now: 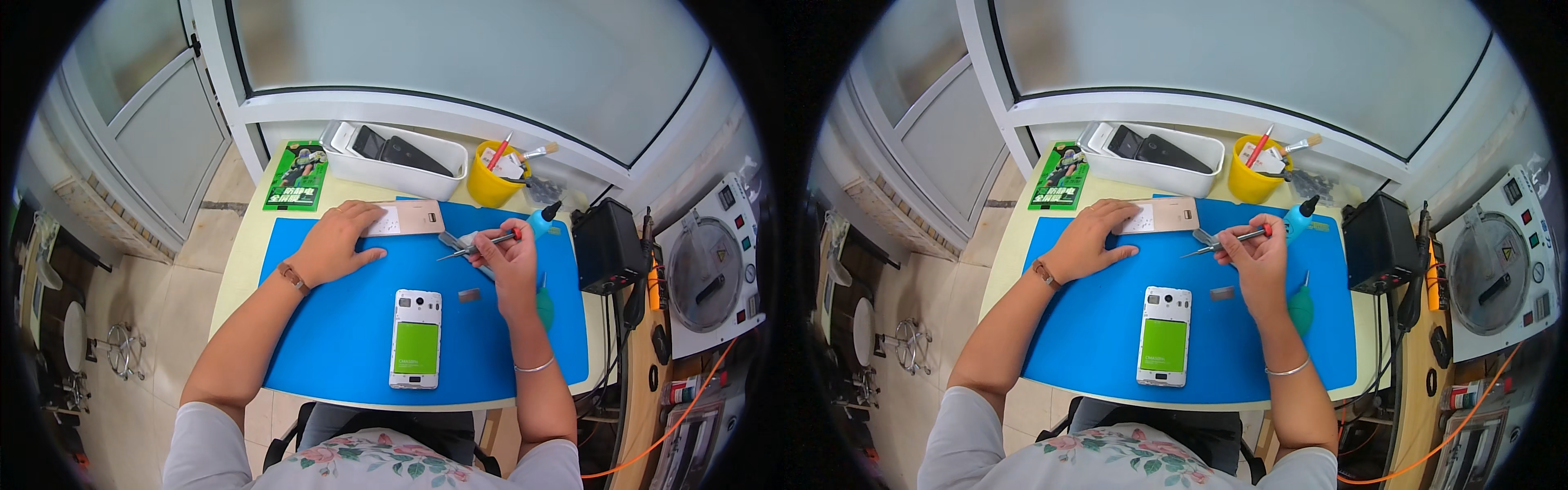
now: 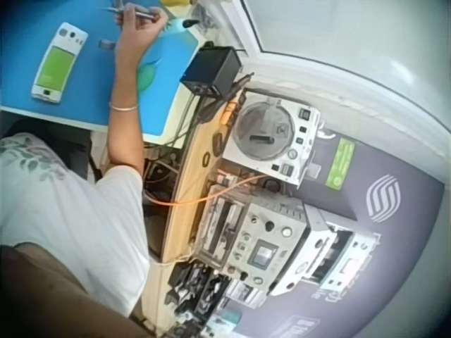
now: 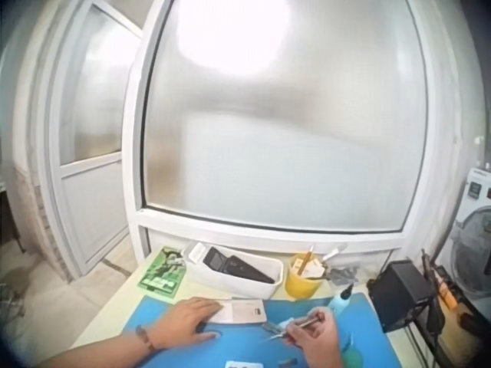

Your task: The person removes the back cover of a smartphone, then uses a screwdriver to remove screws from the back cover and places them on the workbench. The person continues to remove screws from the phone body and places them on the workbench.

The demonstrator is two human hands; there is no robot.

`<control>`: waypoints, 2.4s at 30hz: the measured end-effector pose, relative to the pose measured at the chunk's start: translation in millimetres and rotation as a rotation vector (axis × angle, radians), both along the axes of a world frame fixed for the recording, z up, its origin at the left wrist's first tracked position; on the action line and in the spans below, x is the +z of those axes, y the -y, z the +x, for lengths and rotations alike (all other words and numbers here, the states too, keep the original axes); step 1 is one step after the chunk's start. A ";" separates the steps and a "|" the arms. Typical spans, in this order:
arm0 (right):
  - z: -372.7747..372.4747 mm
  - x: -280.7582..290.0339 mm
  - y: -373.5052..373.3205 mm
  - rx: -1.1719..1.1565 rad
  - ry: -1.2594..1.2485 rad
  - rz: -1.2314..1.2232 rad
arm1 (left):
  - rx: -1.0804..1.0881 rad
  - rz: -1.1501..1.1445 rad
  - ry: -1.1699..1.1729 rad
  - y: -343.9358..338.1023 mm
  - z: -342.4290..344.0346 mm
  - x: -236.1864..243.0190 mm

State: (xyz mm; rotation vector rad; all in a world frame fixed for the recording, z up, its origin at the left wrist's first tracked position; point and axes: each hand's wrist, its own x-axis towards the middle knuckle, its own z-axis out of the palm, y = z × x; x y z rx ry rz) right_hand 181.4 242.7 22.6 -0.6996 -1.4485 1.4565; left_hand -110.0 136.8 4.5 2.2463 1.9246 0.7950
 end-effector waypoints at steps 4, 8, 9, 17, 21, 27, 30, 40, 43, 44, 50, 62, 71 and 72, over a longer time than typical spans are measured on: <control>-2.2 2.3 2.9 0.006 0.016 -0.008 | -0.016 0.107 0.020 2.4 -3.1 1.1; -0.1 0.3 3.9 0.013 0.026 0.003 | 0.013 0.117 -0.045 9.2 -6.1 10.0; 0.0 0.1 3.8 0.016 0.025 0.005 | 0.021 0.094 -0.064 10.2 -7.6 10.5; -2.2 -0.1 6.5 0.024 0.013 0.015 | 0.009 0.100 -0.118 12.9 -10.3 14.5; -2.5 4.2 10.3 0.016 -0.004 0.038 | -0.024 0.011 -0.164 19.3 -5.2 27.2; -12.1 9.1 26.1 0.001 0.031 0.168 | -0.038 -0.090 -0.159 30.3 -5.8 35.5; -18.2 4.6 33.6 0.004 0.140 0.257 | -0.079 -0.088 -0.124 34.0 -3.3 38.3; -25.9 -6.8 39.5 0.053 0.395 0.559 | -0.071 -0.181 0.023 36.5 0.2 48.8; -26.9 -11.0 39.3 0.048 0.382 0.544 | 0.102 -0.084 0.057 30.4 -7.5 50.3; -27.0 -13.0 38.0 0.034 0.366 0.530 | 0.159 -0.049 0.060 26.0 -14.0 43.4; -28.5 -12.1 37.4 0.027 0.322 0.491 | 0.276 -0.060 0.094 16.2 -47.5 14.1; -27.8 -8.2 37.4 0.065 0.236 0.309 | 0.241 0.107 0.023 3.9 -36.9 -4.6; -33.9 -11.2 35.7 0.058 0.201 0.295 | 0.213 0.142 -0.011 -5.0 -30.6 -13.8; -34.0 -9.5 34.8 0.051 0.195 0.295 | 0.212 0.153 -0.003 -4.3 -30.5 -14.3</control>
